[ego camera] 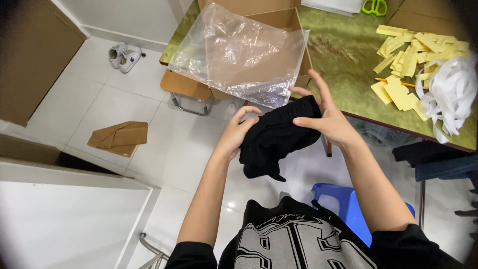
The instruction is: Assembling cardboard boxes, placing items inside, and tying them with ribbons
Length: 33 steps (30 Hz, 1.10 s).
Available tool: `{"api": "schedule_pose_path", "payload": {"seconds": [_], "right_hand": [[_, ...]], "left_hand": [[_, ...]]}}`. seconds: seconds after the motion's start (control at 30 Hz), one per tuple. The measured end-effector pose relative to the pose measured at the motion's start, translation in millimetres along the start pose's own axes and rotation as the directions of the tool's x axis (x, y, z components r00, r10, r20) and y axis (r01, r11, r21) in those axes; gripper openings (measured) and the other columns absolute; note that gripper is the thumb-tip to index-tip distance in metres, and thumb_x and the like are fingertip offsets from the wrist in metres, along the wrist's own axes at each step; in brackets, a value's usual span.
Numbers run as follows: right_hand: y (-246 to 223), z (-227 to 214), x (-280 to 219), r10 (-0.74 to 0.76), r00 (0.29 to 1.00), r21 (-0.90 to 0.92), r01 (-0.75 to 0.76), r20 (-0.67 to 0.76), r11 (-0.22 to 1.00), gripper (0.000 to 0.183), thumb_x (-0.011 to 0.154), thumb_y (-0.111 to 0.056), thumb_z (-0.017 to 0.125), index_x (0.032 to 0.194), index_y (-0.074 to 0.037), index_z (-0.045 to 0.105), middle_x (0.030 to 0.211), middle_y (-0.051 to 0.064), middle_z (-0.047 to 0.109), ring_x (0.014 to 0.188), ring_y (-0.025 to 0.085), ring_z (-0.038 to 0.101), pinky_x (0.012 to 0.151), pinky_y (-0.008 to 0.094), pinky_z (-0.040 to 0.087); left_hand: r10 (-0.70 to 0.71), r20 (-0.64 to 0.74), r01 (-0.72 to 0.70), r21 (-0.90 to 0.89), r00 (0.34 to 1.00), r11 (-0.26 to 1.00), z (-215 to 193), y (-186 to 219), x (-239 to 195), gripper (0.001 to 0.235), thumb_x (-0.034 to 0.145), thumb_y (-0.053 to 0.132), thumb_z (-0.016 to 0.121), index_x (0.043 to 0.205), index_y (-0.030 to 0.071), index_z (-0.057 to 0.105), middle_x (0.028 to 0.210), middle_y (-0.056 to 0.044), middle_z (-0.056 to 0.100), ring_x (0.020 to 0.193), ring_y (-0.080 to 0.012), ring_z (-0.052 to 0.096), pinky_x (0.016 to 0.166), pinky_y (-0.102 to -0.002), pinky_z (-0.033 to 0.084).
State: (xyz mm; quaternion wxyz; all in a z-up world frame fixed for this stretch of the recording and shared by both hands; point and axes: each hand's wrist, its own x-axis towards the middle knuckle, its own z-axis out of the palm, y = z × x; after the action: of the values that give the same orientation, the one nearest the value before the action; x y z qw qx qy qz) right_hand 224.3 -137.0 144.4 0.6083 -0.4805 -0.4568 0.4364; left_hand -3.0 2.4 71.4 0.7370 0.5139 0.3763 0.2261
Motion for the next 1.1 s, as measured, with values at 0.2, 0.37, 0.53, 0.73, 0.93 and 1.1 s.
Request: {"api": "schedule_pose_path", "payload": {"seconds": [0.2,0.37,0.53,0.73,0.93,1.1], "right_hand": [[24,-12,-2,-0.009,0.891,-0.263,-0.124,-0.454,0.957,0.024,0.088,-0.018,0.090,0.111,-0.019,0.082,0.097,-0.007,0.072,0.087,0.004,0.060,0.079,0.020,0.048],[57,-59,-19,0.224,0.715,0.185,-0.134,-0.663,0.974,0.023,0.100,-0.028,0.083,0.114,-0.011,0.078,0.095,0.008,0.076,0.076,0.016,0.079,0.063,0.031,0.067],[42,-70,-51,0.240,0.701,0.286,-0.054,-0.671,0.957,0.037,0.101,-0.029,0.079,0.129,-0.007,0.073,0.102,0.011,0.076,0.081,0.020,0.080,0.067,0.037,0.069],[-28,-77,-96,0.160,0.690,0.164,-0.061,-0.706,0.985,0.050,0.084,0.004,0.083,0.132,0.001,0.071,0.104,0.012,0.070,0.090,0.019,0.072,0.076,0.038,0.065],[-38,-157,-154,-0.004,0.543,-0.016,-0.018,-0.840,1.000,0.023,0.096,-0.005,0.078,0.119,-0.001,0.077,0.088,0.005,0.070,0.081,0.015,0.073,0.070,0.031,0.064],[-28,-259,-239,-0.157,0.176,-0.141,0.099,-0.972,0.985,0.024,0.106,-0.015,0.071,0.128,-0.007,0.075,0.092,0.001,0.074,0.082,0.011,0.074,0.073,0.030,0.065]], "left_hand": [[0.078,0.026,-0.077,-0.025,0.997,0.997,37,30,-17,0.058,0.103,0.061,0.060,0.136,0.015,0.067,0.143,-0.020,0.064,0.140,-0.0366,0.057,0.109,-0.054,0.055],[0.333,-0.112,-0.283,0.324,0.936,0.903,65,15,-17,0.053,0.100,0.056,0.071,0.129,0.016,0.053,0.134,-0.015,0.037,0.125,-0.0371,0.047,0.107,-0.053,0.042],[0.192,0.122,-0.224,0.371,0.974,0.901,142,-10,-14,0.046,0.099,0.060,0.071,0.112,0.016,0.068,0.110,-0.006,0.071,0.108,-0.0241,0.069,0.089,-0.040,0.058],[0.190,0.373,-0.326,0.345,0.908,0.880,244,33,-29,0.121,0.066,0.057,0.092,0.155,0.000,0.032,0.150,-0.025,0.038,0.144,-0.0423,0.045,0.109,-0.048,0.055],[0.233,0.438,-0.343,0.190,0.868,0.920,327,11,2,0.065,0.109,0.047,0.059,0.150,-0.003,0.051,0.148,-0.025,0.057,0.142,-0.0361,0.054,0.116,-0.051,0.046],[0.204,0.550,-0.371,0.211,0.810,0.905,396,35,31,0.051,0.105,0.038,0.066,0.142,0.003,0.068,0.136,-0.020,0.073,0.131,-0.0306,0.066,0.109,-0.050,0.053]]}}
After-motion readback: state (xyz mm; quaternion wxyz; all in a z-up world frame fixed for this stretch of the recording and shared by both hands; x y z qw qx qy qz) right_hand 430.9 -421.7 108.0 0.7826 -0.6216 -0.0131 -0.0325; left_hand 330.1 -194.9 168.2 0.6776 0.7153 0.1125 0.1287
